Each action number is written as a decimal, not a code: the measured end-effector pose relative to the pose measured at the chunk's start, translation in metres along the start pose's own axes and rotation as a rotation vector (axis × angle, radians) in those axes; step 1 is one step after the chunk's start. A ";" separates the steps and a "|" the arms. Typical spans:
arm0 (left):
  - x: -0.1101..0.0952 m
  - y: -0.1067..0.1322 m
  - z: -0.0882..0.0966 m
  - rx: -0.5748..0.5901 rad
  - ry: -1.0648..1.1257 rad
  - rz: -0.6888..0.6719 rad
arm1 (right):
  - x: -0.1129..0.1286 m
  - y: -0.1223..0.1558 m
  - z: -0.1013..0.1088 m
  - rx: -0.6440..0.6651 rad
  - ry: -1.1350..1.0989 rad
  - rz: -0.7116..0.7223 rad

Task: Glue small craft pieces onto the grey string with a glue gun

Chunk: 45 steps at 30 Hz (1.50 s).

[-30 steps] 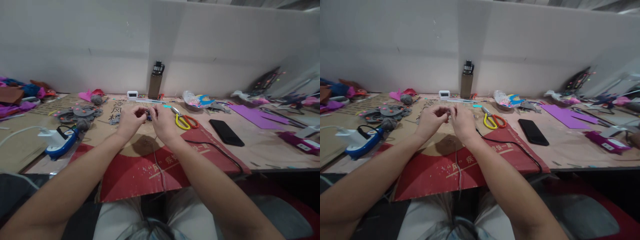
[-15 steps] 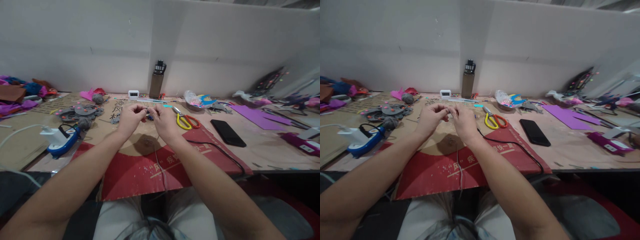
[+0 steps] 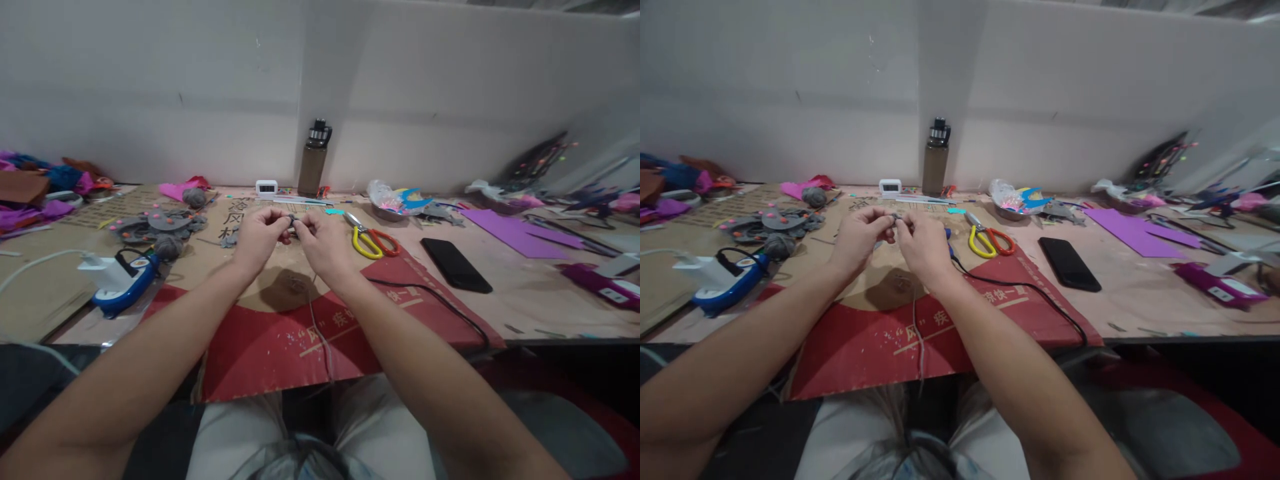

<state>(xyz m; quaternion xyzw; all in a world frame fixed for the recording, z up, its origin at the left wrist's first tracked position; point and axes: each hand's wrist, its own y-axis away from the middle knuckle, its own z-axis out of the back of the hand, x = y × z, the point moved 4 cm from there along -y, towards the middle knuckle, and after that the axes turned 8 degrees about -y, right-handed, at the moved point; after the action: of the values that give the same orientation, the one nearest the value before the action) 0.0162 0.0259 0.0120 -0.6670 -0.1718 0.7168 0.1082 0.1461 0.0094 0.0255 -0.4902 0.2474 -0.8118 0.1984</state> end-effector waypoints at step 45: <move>-0.008 -0.003 0.005 0.175 -0.158 0.113 | -0.025 -0.005 -0.004 0.156 -0.248 -0.073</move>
<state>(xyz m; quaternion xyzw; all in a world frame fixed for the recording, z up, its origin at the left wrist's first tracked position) 0.0118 0.0249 0.0202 -0.6052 -0.0787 0.7843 0.1116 0.1529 0.0289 0.0094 -0.5784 0.1393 -0.7685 0.2354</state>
